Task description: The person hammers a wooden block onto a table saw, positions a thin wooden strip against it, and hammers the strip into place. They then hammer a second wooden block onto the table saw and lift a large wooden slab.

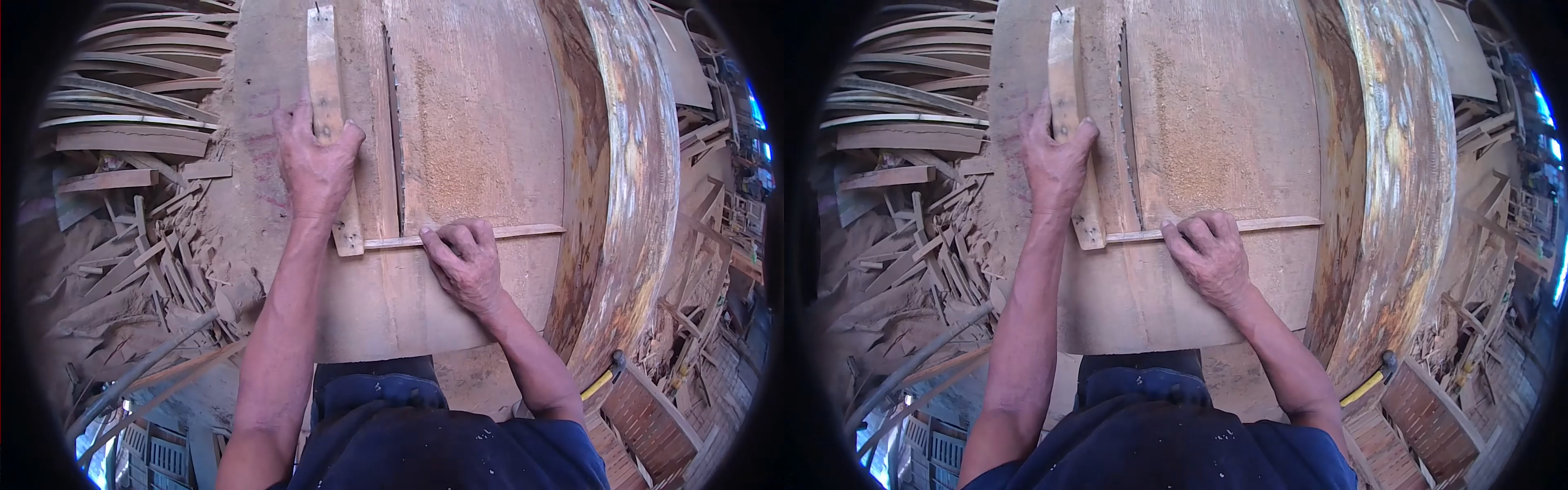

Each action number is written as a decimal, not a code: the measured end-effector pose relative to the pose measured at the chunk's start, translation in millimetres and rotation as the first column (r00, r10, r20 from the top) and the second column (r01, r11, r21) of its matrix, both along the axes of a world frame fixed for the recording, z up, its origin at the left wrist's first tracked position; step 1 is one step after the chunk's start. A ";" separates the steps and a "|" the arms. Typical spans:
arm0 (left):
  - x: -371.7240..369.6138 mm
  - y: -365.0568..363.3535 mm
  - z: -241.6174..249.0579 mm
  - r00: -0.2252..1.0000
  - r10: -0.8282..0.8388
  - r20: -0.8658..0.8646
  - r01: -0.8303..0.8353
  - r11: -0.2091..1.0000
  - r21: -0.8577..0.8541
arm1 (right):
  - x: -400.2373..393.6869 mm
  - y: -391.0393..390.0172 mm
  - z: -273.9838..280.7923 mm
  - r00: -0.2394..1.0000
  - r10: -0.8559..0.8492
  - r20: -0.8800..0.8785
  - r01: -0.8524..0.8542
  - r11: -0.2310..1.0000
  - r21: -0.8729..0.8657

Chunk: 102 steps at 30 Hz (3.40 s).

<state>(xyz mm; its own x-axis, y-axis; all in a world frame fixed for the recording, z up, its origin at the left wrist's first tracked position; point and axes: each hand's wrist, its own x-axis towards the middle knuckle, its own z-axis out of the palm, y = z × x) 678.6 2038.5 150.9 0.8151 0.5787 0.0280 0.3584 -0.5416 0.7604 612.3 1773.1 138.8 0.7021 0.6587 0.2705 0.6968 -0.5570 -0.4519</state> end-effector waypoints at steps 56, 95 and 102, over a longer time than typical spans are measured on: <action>5.2 -2.4 -10.2 0.988 0.019 -0.154 0.023 0.963 0.269 | -145.8 -198.8 163.3 0.469 -0.847 0.249 0.858 0.371 -0.355; 9.4 -4.0 -8.0 0.992 -0.059 -0.113 0.083 0.972 0.222 | -168.6 123.7 121.1 0.664 -0.688 -0.292 0.541 0.713 -0.447; 12.2 3.5 13.0 0.968 -0.097 -0.233 0.149 0.964 0.219 | -178.0 142.0 112.0 0.678 -0.726 -0.113 0.583 0.625 -0.519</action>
<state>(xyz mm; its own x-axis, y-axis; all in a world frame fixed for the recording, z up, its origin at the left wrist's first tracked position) 690.8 2042.0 163.9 0.8809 0.4720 -0.0363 0.4204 -0.7448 0.5182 434.2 1915.1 250.8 0.9811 -0.0210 -0.1926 -0.0549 -0.9835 -0.1725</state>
